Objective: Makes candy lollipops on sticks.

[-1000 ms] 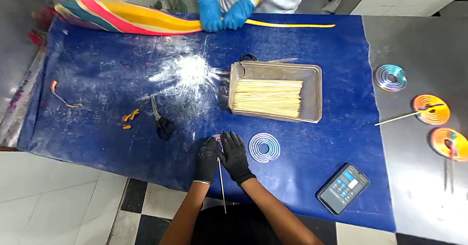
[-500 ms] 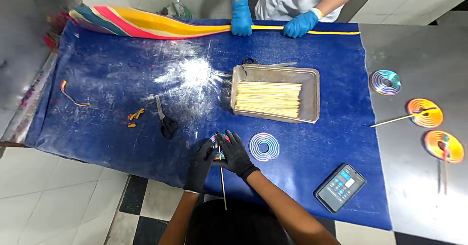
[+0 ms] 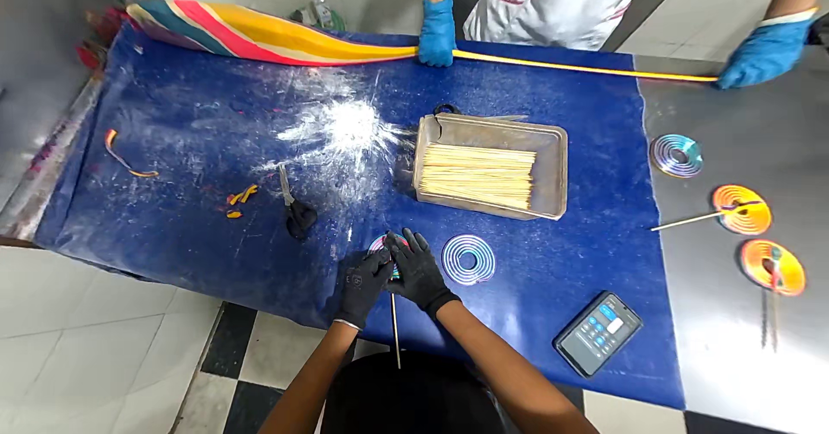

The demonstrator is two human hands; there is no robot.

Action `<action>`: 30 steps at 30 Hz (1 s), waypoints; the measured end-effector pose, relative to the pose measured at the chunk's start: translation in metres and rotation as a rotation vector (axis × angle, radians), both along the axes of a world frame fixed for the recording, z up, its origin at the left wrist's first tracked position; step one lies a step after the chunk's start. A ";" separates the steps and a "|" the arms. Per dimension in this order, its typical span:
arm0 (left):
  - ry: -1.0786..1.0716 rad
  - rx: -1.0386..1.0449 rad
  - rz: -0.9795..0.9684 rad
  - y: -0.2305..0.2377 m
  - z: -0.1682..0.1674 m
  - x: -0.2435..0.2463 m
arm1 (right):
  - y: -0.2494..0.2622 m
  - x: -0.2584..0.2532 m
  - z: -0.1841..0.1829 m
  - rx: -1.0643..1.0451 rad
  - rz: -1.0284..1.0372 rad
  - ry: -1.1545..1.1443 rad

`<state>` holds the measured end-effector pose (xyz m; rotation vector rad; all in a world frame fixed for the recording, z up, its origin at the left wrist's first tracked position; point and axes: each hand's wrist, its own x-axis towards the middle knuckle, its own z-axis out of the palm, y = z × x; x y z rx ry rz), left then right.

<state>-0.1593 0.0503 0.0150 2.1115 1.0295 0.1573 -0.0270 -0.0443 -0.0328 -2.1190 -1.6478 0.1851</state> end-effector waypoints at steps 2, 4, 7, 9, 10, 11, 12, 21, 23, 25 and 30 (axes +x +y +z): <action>0.014 0.020 -0.051 0.001 0.000 -0.003 | 0.001 0.000 0.000 0.005 0.000 0.007; 0.039 0.056 -0.107 0.002 0.002 -0.005 | 0.001 0.000 -0.002 0.008 0.002 0.006; 0.043 0.116 -0.190 0.001 0.004 -0.009 | 0.001 0.000 -0.002 0.031 0.000 -0.013; 0.025 0.169 -0.266 0.000 0.004 -0.012 | 0.001 -0.001 -0.002 0.036 -0.006 -0.021; 0.019 0.195 -0.307 0.000 0.004 -0.013 | 0.001 -0.001 -0.002 0.036 -0.008 -0.025; 0.029 0.213 -0.349 0.000 0.004 -0.014 | 0.000 -0.001 -0.002 0.028 -0.008 -0.024; 0.059 0.225 -0.389 0.000 0.004 -0.015 | 0.000 -0.001 -0.002 0.024 -0.009 -0.026; 0.378 0.182 -0.392 -0.024 0.034 0.005 | 0.000 0.002 0.010 -0.128 0.046 -0.029; 0.028 -0.113 -0.219 -0.006 0.037 -0.015 | -0.001 0.009 0.021 -0.248 0.092 0.082; -0.252 -0.220 0.073 0.012 0.041 -0.045 | 0.007 0.017 0.040 -0.210 0.049 0.317; -0.463 -0.249 0.409 0.003 0.047 -0.078 | 0.075 -0.022 0.022 0.122 0.026 -0.049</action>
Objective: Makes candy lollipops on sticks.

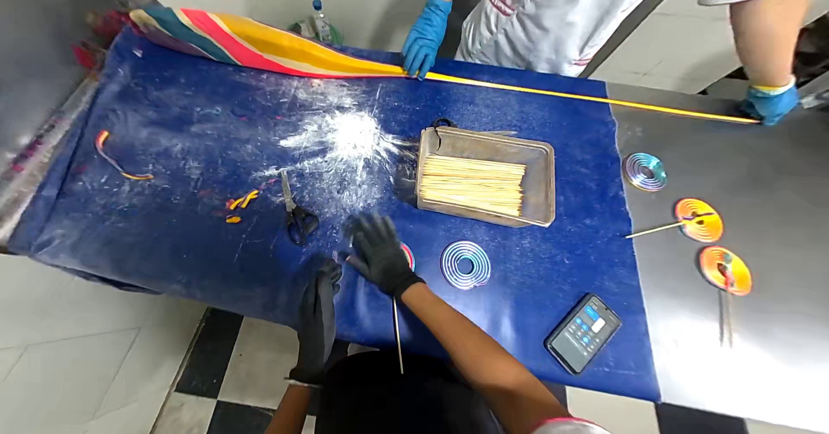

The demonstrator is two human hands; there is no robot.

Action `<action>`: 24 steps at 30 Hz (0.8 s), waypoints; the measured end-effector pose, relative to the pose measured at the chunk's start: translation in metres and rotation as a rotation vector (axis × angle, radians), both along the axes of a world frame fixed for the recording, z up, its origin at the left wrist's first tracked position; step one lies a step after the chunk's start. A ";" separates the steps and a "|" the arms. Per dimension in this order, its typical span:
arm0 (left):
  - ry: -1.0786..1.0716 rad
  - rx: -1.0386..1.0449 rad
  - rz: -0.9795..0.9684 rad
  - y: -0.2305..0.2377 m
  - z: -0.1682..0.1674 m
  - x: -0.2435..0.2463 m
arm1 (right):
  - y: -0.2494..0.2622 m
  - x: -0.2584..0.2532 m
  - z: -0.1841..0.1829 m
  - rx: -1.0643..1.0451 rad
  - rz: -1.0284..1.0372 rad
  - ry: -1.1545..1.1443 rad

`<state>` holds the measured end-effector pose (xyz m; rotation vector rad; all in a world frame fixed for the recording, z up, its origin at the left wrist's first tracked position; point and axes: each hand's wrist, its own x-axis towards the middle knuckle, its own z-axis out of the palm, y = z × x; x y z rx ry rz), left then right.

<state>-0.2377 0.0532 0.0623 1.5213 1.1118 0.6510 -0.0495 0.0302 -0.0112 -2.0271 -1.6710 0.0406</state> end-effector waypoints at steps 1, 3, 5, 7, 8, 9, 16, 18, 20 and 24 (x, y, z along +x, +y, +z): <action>-0.021 -0.039 0.009 -0.002 -0.001 0.000 | 0.009 -0.003 -0.007 -0.091 0.060 -0.040; -0.049 -0.064 0.012 -0.002 -0.007 -0.004 | 0.018 -0.001 -0.015 -0.171 0.106 -0.038; -0.058 -0.075 -0.006 -0.004 -0.018 -0.017 | 0.012 0.003 -0.017 -0.115 0.132 0.036; -0.068 -0.123 0.013 0.000 -0.028 -0.024 | 0.014 0.006 -0.019 -0.038 0.082 0.105; -0.079 -0.149 0.021 0.002 -0.031 -0.027 | 0.016 0.005 -0.019 -0.034 0.036 0.098; -0.076 -0.157 0.008 0.005 -0.034 -0.031 | 0.017 0.003 -0.020 -0.038 0.000 0.062; -0.110 -0.010 -0.131 0.027 -0.027 -0.017 | 0.024 0.004 -0.008 -0.274 0.077 -0.025; -0.116 0.067 -0.156 0.039 -0.016 -0.017 | 0.036 0.012 0.006 -0.242 0.043 0.151; -0.051 0.109 -0.147 0.039 -0.018 -0.026 | 0.045 0.020 0.003 -0.147 -0.003 0.068; -0.017 0.022 -0.097 0.044 -0.035 -0.040 | 0.056 0.025 -0.016 0.003 0.093 -0.072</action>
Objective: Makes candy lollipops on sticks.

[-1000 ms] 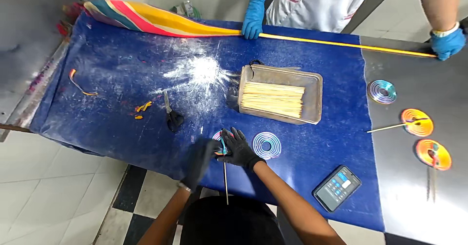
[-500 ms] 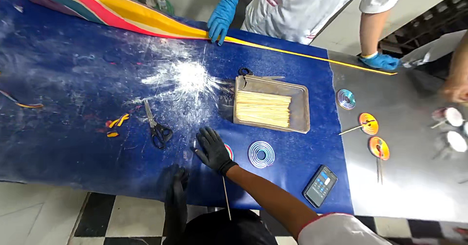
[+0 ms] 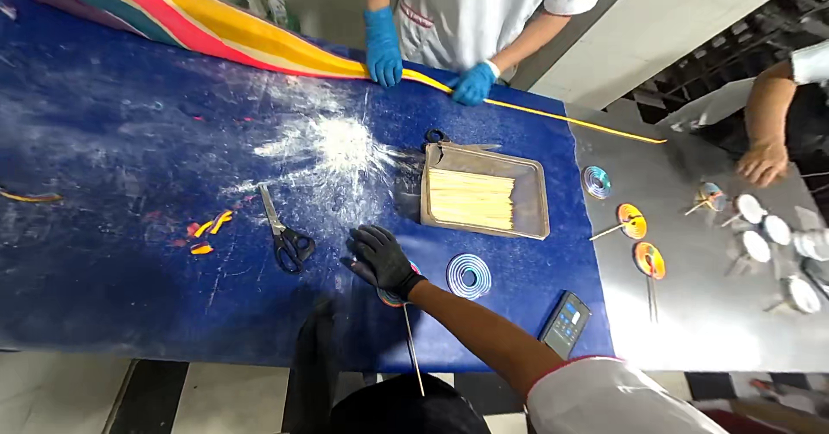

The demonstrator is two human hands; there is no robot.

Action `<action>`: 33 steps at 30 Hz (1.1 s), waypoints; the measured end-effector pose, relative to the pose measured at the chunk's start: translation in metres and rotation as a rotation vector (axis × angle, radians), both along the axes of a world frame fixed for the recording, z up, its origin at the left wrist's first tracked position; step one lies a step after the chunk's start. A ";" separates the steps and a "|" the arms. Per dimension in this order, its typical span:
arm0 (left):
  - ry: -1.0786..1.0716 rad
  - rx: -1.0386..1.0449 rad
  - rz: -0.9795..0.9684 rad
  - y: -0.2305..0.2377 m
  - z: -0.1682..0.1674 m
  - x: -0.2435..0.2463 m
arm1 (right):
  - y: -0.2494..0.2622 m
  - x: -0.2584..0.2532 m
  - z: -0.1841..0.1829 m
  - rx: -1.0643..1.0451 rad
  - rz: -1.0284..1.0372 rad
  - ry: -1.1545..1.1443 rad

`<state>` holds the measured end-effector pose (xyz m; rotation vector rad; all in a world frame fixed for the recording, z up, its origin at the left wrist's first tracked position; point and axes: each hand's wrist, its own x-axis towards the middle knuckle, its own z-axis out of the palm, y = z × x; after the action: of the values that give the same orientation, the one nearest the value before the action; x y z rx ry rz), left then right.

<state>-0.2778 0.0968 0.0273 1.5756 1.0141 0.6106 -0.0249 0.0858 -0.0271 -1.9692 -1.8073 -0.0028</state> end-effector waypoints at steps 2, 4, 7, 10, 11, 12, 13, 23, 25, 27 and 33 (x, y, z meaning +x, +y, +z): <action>0.005 -0.035 0.028 0.000 -0.004 0.002 | -0.002 0.001 -0.003 0.000 0.052 0.016; 0.009 -0.010 0.003 0.001 -0.005 0.007 | 0.000 0.001 -0.003 -0.066 0.099 0.007; 0.026 0.158 -0.107 -0.001 0.007 0.014 | -0.004 0.002 0.006 -0.104 0.083 0.138; -0.110 0.254 -0.160 0.007 0.014 0.011 | -0.025 0.003 0.057 0.088 -0.354 0.308; -0.130 0.256 -0.159 0.008 0.012 0.005 | -0.041 0.001 0.074 0.075 -0.519 0.299; -0.119 0.235 -0.153 0.008 0.010 -0.001 | -0.058 -0.003 0.084 -0.024 -0.635 0.294; -0.091 0.202 -0.151 0.009 0.006 -0.007 | -0.074 -0.010 0.089 -0.186 -0.690 0.302; -0.016 0.139 -0.266 0.006 0.003 -0.006 | -0.078 -0.061 0.058 -0.695 -0.773 0.286; -0.024 0.120 -0.297 0.006 0.002 -0.004 | -0.076 -0.064 0.057 -0.709 -0.784 0.313; -0.077 0.109 -0.351 0.008 0.001 0.000 | -0.077 -0.064 0.054 -0.673 -0.788 0.335; -0.104 0.160 -0.470 0.000 0.015 0.016 | -0.079 -0.068 0.083 -0.673 -0.771 0.354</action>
<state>-0.2622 0.0966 0.0422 1.8239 0.4975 0.4458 -0.0929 0.0065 0.0557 -2.7818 -0.7835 0.7343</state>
